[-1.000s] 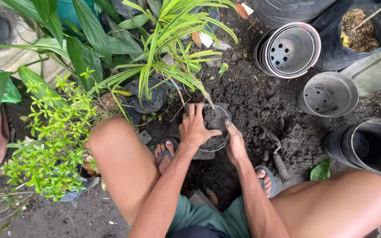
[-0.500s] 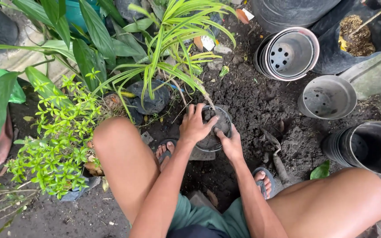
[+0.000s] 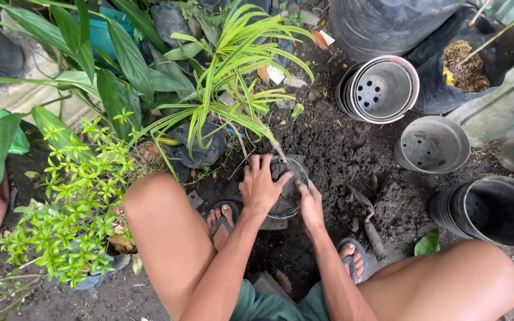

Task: A person is filling a small plastic pot with soil and packing it down by hand in a nursery setting.

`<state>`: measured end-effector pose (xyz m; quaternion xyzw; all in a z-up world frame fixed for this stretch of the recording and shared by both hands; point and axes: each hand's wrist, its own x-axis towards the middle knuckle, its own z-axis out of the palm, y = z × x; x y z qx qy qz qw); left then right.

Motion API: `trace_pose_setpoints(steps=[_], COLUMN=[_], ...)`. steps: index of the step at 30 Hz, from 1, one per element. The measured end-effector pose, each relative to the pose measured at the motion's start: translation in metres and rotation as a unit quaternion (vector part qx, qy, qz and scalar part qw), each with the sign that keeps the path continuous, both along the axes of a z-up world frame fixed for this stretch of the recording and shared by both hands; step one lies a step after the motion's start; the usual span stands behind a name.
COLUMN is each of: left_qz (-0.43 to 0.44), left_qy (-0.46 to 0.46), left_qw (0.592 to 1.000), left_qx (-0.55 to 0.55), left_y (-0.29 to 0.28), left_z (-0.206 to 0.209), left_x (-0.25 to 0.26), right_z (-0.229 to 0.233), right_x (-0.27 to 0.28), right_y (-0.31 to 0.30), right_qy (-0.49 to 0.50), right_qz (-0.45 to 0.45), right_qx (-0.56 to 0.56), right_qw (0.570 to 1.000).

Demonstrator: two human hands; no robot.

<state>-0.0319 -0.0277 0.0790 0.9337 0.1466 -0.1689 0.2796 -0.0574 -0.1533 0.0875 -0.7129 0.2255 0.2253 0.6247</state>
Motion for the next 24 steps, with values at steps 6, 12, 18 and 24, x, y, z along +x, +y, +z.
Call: trace_pose_setpoints(steps=[6, 12, 18, 24], left_qz=[0.002, 0.055, 0.014, 0.044], left_qy=[-0.030, -0.279, -0.387, -0.326], left_qw=[0.999, 0.954, 0.918, 0.943], left_qx=[-0.017, -0.088, 0.086, -0.043], left_y=[0.007, 0.007, 0.009, 0.004], left_z=[-0.010, -0.014, -0.036, -0.032], left_x=[-0.003, -0.025, -0.039, -0.035], right_z=[-0.045, -0.047, -0.020, -0.023], right_x=[0.018, 0.020, -0.001, -0.001], right_y=[0.003, -0.006, -0.011, -0.010], right_qy=[-0.014, -0.009, 0.049, -0.406], right_qz=[-0.035, -0.038, -0.013, 0.032], right_qx=[-0.063, -0.094, 0.012, -0.263], right_qw=[0.997, 0.995, 0.999, 0.875])
